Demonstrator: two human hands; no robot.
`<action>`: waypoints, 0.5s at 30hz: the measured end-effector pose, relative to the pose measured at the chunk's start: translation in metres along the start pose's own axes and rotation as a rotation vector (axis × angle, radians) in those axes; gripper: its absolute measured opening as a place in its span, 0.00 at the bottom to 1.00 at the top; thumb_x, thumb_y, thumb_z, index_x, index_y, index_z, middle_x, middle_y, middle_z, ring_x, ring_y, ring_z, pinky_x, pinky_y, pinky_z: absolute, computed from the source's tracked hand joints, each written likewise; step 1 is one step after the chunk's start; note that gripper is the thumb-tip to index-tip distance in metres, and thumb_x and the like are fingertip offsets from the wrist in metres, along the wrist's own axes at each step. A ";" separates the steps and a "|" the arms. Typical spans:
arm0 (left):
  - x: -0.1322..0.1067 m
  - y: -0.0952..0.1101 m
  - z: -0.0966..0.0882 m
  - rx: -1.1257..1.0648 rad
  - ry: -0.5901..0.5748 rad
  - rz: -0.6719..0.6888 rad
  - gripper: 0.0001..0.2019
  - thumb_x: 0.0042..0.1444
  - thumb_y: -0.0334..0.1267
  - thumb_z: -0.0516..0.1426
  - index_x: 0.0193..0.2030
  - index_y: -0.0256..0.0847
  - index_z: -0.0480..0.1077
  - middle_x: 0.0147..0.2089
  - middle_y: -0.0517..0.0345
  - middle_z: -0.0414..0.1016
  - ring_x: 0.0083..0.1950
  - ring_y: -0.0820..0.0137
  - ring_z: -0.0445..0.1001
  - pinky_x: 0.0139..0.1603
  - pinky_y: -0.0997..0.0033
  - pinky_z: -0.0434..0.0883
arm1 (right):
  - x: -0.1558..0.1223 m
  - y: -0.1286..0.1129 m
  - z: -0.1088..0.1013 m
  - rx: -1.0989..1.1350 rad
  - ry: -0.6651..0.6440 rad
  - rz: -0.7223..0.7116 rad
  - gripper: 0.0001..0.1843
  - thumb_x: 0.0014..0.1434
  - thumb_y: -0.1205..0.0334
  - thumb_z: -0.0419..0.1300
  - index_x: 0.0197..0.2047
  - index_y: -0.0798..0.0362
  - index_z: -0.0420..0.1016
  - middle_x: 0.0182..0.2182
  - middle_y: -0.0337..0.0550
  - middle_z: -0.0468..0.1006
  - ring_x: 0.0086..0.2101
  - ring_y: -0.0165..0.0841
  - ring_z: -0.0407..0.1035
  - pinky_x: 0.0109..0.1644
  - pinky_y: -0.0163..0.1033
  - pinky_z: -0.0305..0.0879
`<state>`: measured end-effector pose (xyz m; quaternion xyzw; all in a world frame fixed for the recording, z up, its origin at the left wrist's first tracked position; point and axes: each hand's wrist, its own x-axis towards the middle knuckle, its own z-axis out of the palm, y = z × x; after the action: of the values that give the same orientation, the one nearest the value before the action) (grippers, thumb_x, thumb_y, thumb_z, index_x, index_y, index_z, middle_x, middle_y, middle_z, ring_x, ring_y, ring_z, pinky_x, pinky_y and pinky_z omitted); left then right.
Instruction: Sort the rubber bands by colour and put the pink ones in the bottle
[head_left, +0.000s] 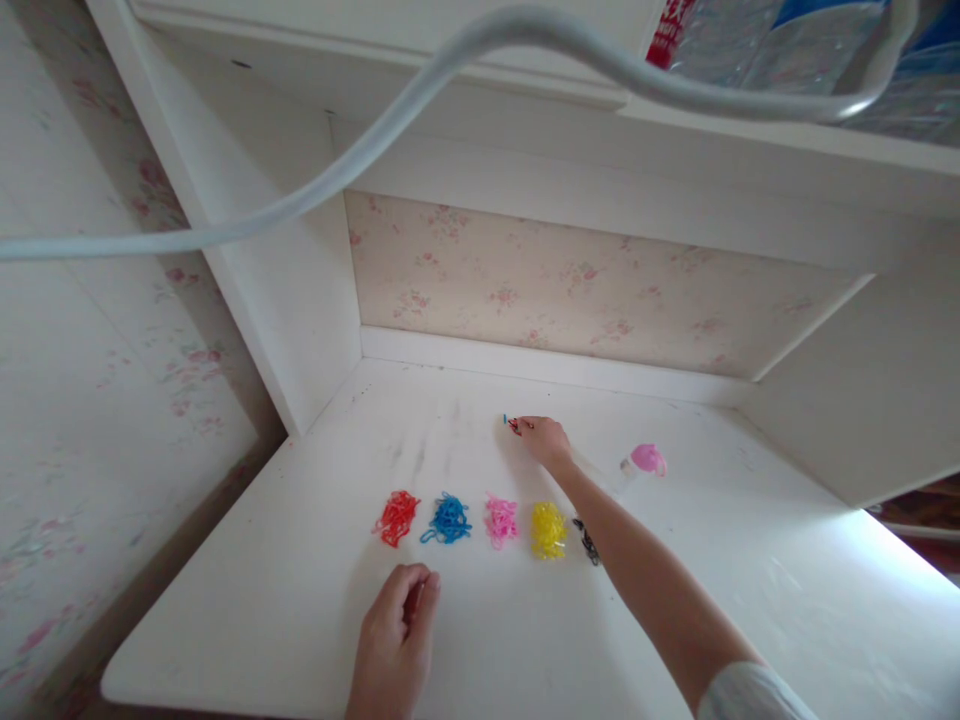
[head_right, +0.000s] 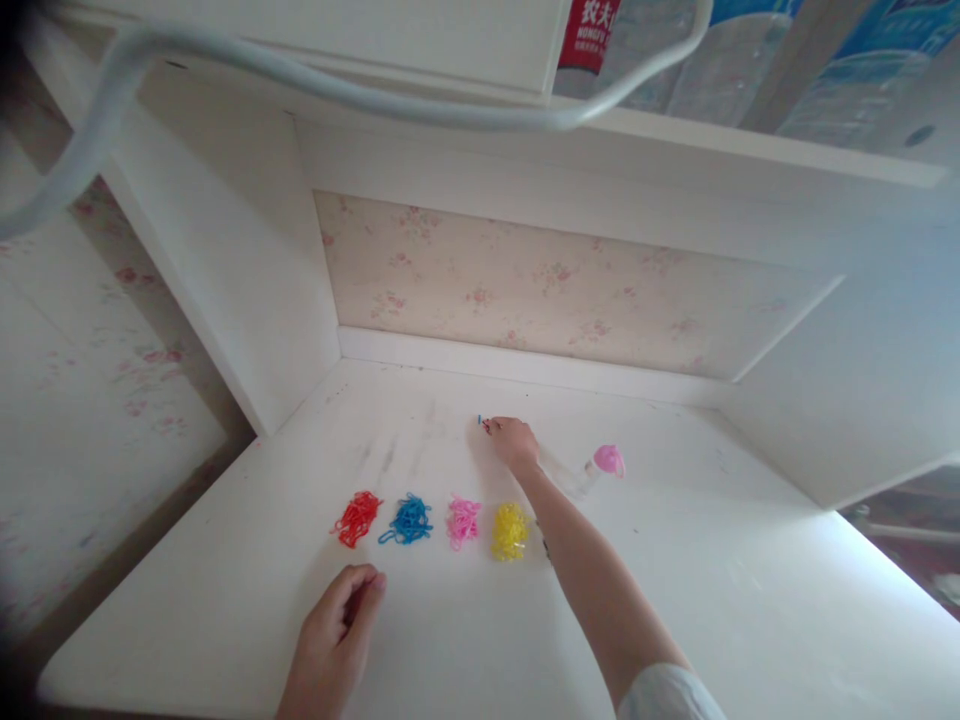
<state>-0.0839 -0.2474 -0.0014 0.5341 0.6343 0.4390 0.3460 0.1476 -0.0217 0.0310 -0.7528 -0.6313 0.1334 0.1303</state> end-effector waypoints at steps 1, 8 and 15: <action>0.000 -0.002 0.000 0.008 -0.011 0.006 0.17 0.58 0.52 0.49 0.31 0.42 0.67 0.24 0.61 0.66 0.26 0.71 0.65 0.28 0.75 0.64 | 0.000 0.003 -0.002 0.029 0.010 -0.004 0.19 0.64 0.54 0.48 0.40 0.49 0.79 0.36 0.43 0.80 0.38 0.34 0.72 0.38 0.34 0.62; 0.000 -0.008 -0.001 0.062 -0.025 0.059 0.15 0.59 0.50 0.50 0.32 0.42 0.67 0.26 0.61 0.70 0.26 0.71 0.68 0.28 0.76 0.66 | -0.018 0.015 -0.014 0.214 0.134 -0.055 0.25 0.61 0.50 0.45 0.43 0.55 0.79 0.30 0.42 0.80 0.31 0.32 0.72 0.31 0.32 0.59; -0.002 -0.019 0.015 0.076 0.088 0.162 0.16 0.58 0.53 0.50 0.29 0.44 0.68 0.21 0.63 0.66 0.21 0.73 0.66 0.21 0.79 0.64 | -0.112 0.052 -0.032 0.385 0.268 -0.114 0.25 0.59 0.45 0.49 0.42 0.52 0.80 0.37 0.43 0.81 0.33 0.35 0.74 0.35 0.32 0.66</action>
<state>-0.0773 -0.2473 -0.0249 0.5765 0.6198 0.4643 0.2607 0.1884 -0.1422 0.0454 -0.6883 -0.6126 0.1425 0.3615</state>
